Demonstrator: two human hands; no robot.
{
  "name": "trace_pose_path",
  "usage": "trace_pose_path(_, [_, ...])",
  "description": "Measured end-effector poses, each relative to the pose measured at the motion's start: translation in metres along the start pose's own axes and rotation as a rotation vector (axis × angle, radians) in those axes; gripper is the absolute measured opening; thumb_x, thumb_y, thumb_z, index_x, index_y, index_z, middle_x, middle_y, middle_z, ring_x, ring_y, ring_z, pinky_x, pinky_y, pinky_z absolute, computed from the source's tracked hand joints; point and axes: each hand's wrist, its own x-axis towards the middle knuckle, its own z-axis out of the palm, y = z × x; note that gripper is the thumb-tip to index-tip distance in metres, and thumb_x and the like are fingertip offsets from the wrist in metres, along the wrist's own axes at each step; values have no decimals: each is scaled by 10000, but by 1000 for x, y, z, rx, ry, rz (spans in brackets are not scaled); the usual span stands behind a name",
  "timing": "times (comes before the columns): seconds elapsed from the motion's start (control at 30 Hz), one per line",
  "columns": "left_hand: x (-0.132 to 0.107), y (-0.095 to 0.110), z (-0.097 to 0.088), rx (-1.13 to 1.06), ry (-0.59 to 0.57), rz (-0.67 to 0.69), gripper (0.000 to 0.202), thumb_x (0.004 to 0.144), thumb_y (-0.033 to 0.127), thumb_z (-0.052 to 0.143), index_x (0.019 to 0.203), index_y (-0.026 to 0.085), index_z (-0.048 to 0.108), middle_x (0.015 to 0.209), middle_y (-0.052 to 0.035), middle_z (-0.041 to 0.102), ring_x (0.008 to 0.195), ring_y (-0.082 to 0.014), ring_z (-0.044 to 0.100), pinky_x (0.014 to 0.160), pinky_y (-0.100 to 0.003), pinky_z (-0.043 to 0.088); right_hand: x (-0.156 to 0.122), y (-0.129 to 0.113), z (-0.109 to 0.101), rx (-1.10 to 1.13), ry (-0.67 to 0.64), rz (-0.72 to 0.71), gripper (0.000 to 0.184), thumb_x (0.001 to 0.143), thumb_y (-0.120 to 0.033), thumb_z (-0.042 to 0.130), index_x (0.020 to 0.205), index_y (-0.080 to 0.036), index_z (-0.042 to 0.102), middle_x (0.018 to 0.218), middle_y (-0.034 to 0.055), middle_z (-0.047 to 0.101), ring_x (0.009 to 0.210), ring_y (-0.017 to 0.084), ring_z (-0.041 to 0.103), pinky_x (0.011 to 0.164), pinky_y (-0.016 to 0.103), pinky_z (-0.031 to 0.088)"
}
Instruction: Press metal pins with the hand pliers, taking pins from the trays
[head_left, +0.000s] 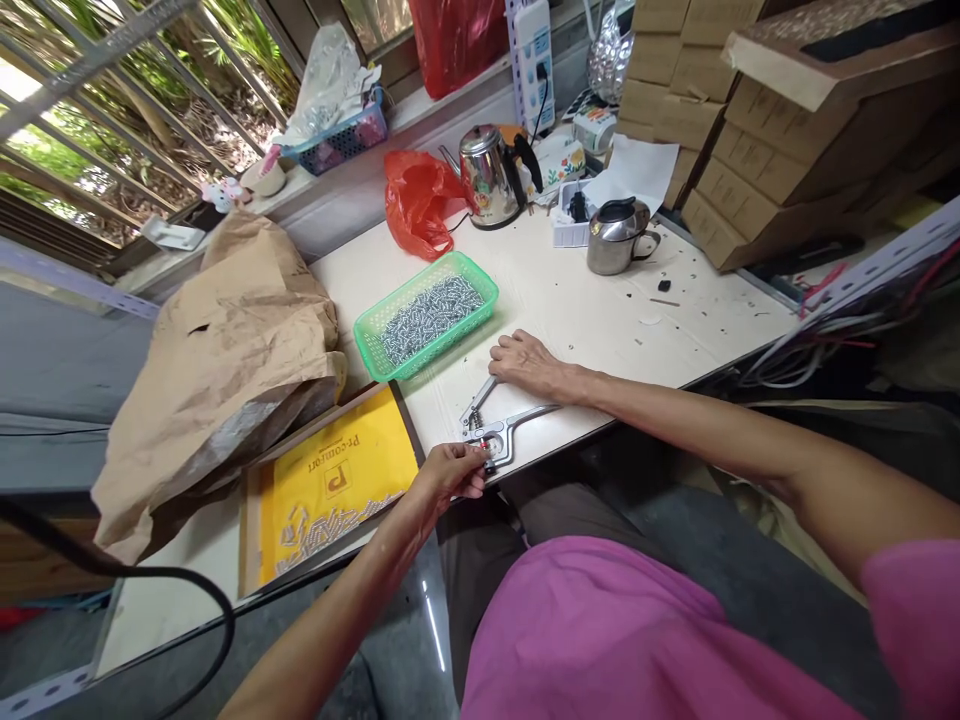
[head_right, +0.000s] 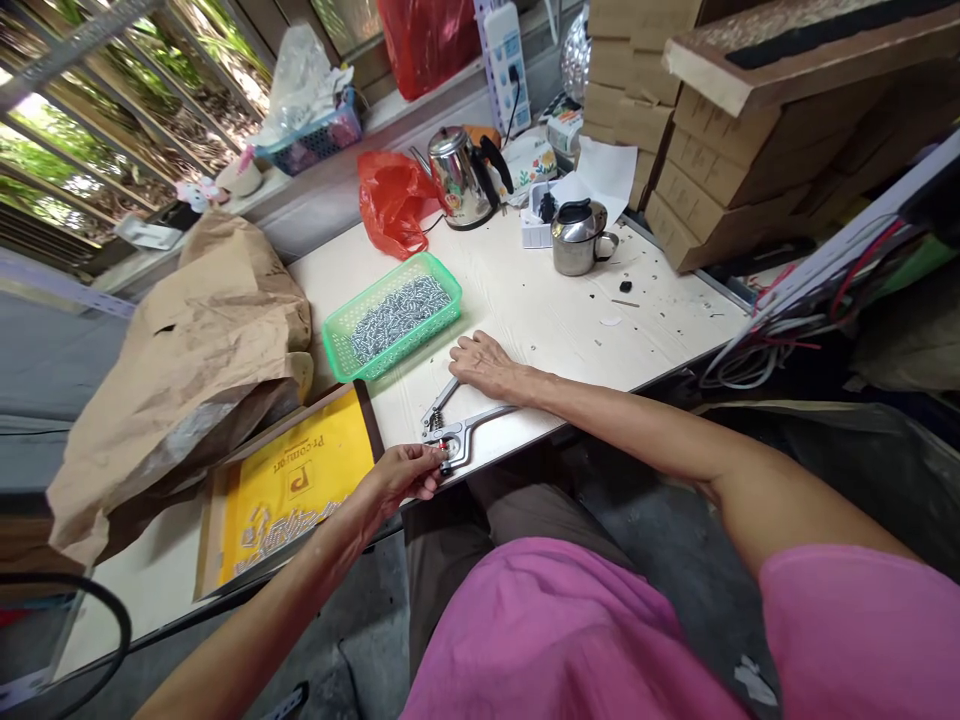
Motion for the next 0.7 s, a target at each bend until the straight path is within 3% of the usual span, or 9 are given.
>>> trace_pose_path(0.13, [-1,-2,0,-28,7,9,314,687,338,805,671,125,574,501,25,589,390,-63,536,412,-165,460,-8,0,-4,16,-15,36,187,933,-198,494,926,-140,672,985,110,644,1006,240,499,791,359,307])
trace_pose_path(0.2, [-2,-4,0,-22,-2,17,324,676,356,810,683,125,583,506,28,589,391,-58,533,413,-160,458,-17,2,-8,82,-29,27,225,905,-312,564,1013,-140,659,1036,117,633,1027,251,499,818,358,333])
trace_pose_path(0.33, [-1,-6,-1,-17,-17,27,323,668,361,810,693,122,594,504,35,584,371,-51,511,385,-154,435,-38,9,-12,223,-81,-55,807,746,-656,642,1318,-107,492,1298,191,523,1175,320,456,956,433,345])
trace_pose_path(0.43, [-2,-6,0,-20,-19,29,325,656,354,814,674,122,586,501,39,578,372,-48,509,375,-148,423,-48,12,-12,244,-165,-67,1044,656,-724,670,1413,-68,374,1460,240,359,1330,374,321,1061,486,273])
trace_pose_path(0.5, [-2,-5,1,-14,-4,33,345,641,361,822,646,123,573,496,41,569,374,-46,507,375,-146,420,-50,11,-13,242,-190,-62,1062,642,-696,700,1412,-45,368,1467,252,344,1342,379,307,1079,484,264])
trace_pose_path(0.7, [-4,-5,2,20,1,50,393,605,412,838,630,120,576,502,36,562,384,-47,506,391,-156,428,-50,6,-15,229,-139,-67,871,683,-665,680,1306,-87,490,1340,210,500,1226,361,429,1040,540,290])
